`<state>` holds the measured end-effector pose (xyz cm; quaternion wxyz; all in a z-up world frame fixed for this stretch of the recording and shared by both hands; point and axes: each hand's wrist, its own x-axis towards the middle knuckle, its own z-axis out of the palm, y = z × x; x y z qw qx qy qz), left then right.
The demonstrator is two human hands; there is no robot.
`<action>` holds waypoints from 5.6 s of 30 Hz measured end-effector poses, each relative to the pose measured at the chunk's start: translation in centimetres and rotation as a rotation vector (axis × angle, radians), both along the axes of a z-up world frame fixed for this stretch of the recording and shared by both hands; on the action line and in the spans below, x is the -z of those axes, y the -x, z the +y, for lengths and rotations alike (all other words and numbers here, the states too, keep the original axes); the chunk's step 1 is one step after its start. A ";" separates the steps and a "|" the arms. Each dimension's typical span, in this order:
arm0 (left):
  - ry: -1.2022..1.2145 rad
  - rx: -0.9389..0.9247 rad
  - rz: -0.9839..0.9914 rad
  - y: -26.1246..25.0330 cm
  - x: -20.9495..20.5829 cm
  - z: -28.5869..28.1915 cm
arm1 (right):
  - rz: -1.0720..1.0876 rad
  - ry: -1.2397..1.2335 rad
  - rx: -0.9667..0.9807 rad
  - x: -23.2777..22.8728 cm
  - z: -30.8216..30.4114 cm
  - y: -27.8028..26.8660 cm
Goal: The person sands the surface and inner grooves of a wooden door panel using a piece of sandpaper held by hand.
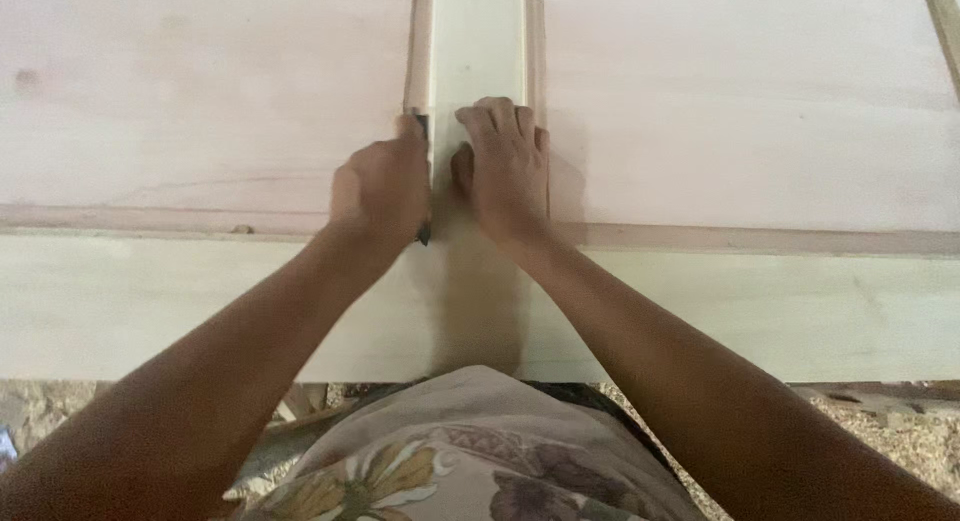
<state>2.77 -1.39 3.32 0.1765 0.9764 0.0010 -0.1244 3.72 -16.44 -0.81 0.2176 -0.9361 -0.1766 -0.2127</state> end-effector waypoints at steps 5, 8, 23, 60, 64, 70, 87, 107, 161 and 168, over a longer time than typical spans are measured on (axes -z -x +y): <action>0.098 0.014 0.017 -2.5 -0.1 -3.9 | 0.194 -0.068 0.051 -0.5 -0.2 -0.2; 0.272 -0.176 0.069 -4.0 -0.5 -3.8 | 0.211 -0.175 0.037 -0.7 -0.3 -0.1; 0.001 -0.058 0.091 3.3 0.4 -0.7 | 0.254 0.234 0.091 1.9 1.0 -2.3; 0.924 -0.409 0.270 0.3 -0.4 1.9 | 0.403 -0.248 -0.139 -3.3 0.1 3.4; 0.884 -0.302 0.172 0.7 0.4 2.5 | 0.610 -0.544 0.042 -4.1 0.3 3.5; 0.941 -0.424 0.219 0.2 -0.9 2.8 | -0.049 0.001 -0.332 -3.3 0.4 3.7; -0.107 -0.190 -0.407 3.5 6.5 11.7 | 0.395 0.549 -0.268 -7.0 2.7 -1.1; -0.084 -0.232 -0.252 3.7 3.7 11.5 | 0.418 0.957 -0.547 -8.7 3.8 -3.0; -0.135 -0.139 -0.484 4.4 4.6 11.8 | 0.530 0.278 -0.490 -7.1 1.9 -0.3; -0.050 0.259 -0.560 6.1 3.5 5.5 | 0.496 0.125 -0.026 -7.3 1.2 1.4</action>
